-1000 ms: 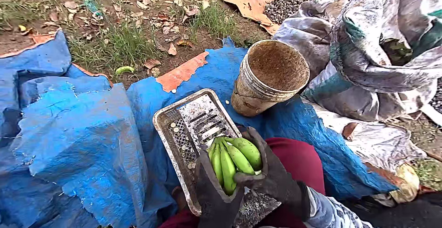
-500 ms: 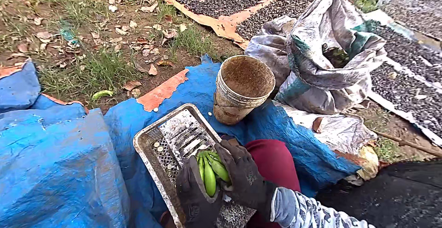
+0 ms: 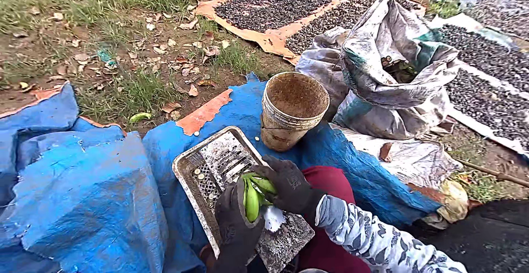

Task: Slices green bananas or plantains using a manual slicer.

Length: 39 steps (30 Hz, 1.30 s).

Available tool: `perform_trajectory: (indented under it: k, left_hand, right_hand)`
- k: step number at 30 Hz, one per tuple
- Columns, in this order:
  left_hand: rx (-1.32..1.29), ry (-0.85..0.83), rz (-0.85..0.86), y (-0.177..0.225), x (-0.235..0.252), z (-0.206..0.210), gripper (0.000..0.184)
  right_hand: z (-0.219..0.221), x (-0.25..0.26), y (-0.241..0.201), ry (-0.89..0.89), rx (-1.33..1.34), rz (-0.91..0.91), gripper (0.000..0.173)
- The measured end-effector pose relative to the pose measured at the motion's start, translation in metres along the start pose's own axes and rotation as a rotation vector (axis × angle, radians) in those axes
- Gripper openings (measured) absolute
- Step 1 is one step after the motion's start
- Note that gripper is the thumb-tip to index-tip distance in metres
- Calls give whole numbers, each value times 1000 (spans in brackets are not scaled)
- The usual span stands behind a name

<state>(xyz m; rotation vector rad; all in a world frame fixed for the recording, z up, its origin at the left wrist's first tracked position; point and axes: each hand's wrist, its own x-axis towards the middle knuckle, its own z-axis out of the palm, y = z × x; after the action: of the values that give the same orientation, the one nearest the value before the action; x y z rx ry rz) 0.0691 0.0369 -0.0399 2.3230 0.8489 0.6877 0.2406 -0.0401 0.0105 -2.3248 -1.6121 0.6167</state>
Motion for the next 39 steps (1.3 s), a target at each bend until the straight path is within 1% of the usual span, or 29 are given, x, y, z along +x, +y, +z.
perform_trajectory:
  k: [2,3,4,5,6,8,10,11,12,13,14,15,16,17,18,19,20,21,22,24,25,27,29,32,35,36,37,38,39]
  left_hand:
    - [39,-6,-51,12,1,5,93]
    - [51,-5,-54,15,1,7,92]
    - [70,9,-46,14,0,11,92]
    - [53,3,-54,13,-1,11,94]
    - [11,-12,-48,10,-1,9,97]
    - [-158,-68,1,-3,-2,1,103]
    - [-484,-199,-6,-19,-2,-12,103]
    - [-649,-267,-11,-25,-3,-17,103]
    - [-781,-312,-1,-29,-2,-20,103]
    - [-873,-342,9,-31,-2,-20,103]
    - [-932,-345,25,-32,-3,-18,103]
    - [-951,-313,20,-32,-5,-15,102]
    - [-931,-254,-4,-31,-8,-13,100]
    - [-860,-190,-46,-29,-10,-11,100]
    - [-753,-146,-102,-25,-12,-7,100]
    - [-634,-122,-148,-20,-16,-3,100]
    - [-506,-85,-161,-13,-19,3,98]
    - [-387,-38,-161,-6,-21,9,97]
    - [-279,17,-145,1,-21,16,95]
    - [-143,74,-88,14,-22,27,97]
    - [-138,55,-76,18,-23,29,100]
    - [-181,-36,-48,19,-24,26,105]
    - [-164,-80,20,11,-27,28,109]
    - [-18,-10,163,-8,-29,40,126]
    - [-27,67,247,-11,-30,44,142]
    - [-66,83,266,-8,-32,38,141]
    - [-138,88,272,-7,-36,31,136]
    - [-258,84,258,-7,-39,24,128]
    - [-407,78,228,-9,-41,17,119]
  right_hand:
    - [13,-6,-27,135,-158,-1,84]
    - [16,-7,-35,161,-187,-13,87]
    - [15,-5,-35,125,-167,-1,89]
    - [7,-2,-29,32,-100,25,91]
    - [-3,2,-17,-66,16,31,90]
    - [-15,4,16,-195,467,-40,88]
    - [-9,3,41,-293,859,-177,89]
    - [1,3,50,-294,980,-248,92]
    - [12,3,51,-275,1086,-299,101]
    - [22,3,46,-273,1196,-322,111]
    - [29,1,37,-293,1284,-317,116]
    - [33,-1,30,-308,1336,-291,116]
    - [35,0,27,-311,1372,-265,110]
    - [32,1,23,-297,1390,-225,100]
    - [23,2,18,-257,1344,-167,90]
    - [15,2,13,-199,1245,-97,79]
    - [7,0,8,-148,1106,-40,72]
    - [1,-2,4,-114,964,3,72]
    - [-1,-7,1,-84,845,54,81]
    - [6,-20,1,-24,691,177,116]
    - [9,-25,5,-17,660,243,122]
    - [8,-30,17,-29,668,293,115]
    - [6,-32,28,-22,632,261,104]
    - [7,-29,42,-7,651,197,95]
    - [0,-33,36,-76,747,103,86]
    - [-5,-35,32,-128,817,77,82]
    - [-8,-36,28,-178,919,63,75]
    - [-9,-35,27,-223,1041,49,63]
    - [-6,-32,29,-252,1154,16,56]
